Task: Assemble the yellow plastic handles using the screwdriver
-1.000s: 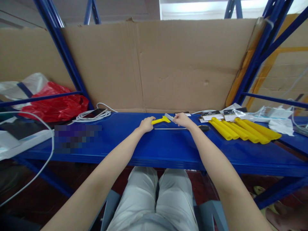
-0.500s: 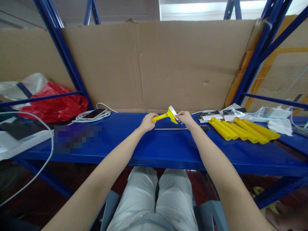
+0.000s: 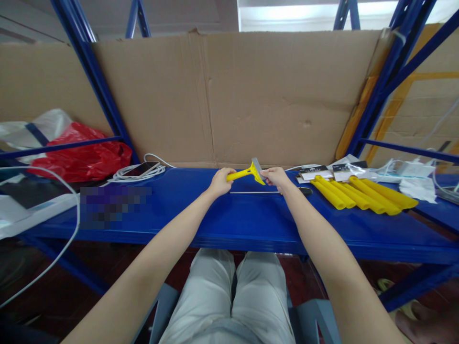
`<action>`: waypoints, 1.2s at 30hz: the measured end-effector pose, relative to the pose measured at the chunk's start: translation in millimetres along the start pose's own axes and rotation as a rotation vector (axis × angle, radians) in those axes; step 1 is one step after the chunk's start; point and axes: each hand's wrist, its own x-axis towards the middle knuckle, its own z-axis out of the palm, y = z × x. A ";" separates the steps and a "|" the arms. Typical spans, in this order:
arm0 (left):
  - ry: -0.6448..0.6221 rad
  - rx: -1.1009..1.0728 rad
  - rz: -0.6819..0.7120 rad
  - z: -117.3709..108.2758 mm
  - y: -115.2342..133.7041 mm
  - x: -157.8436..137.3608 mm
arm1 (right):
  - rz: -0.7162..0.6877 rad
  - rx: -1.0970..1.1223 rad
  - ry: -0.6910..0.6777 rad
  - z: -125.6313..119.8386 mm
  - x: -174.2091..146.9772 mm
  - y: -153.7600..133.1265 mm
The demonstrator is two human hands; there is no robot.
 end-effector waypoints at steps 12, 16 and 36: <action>-0.010 0.003 -0.023 0.3 0.5 1.4 | -0.118 -0.119 -0.007 7.6 -2.5 0.9; -0.035 0.052 -0.002 -1.7 1.8 -0.3 | -0.141 -0.162 -0.013 10.9 -6.2 -0.3; -0.242 0.329 0.269 -5.8 15.0 -11.2 | -0.021 0.004 -0.323 25.3 -18.4 1.0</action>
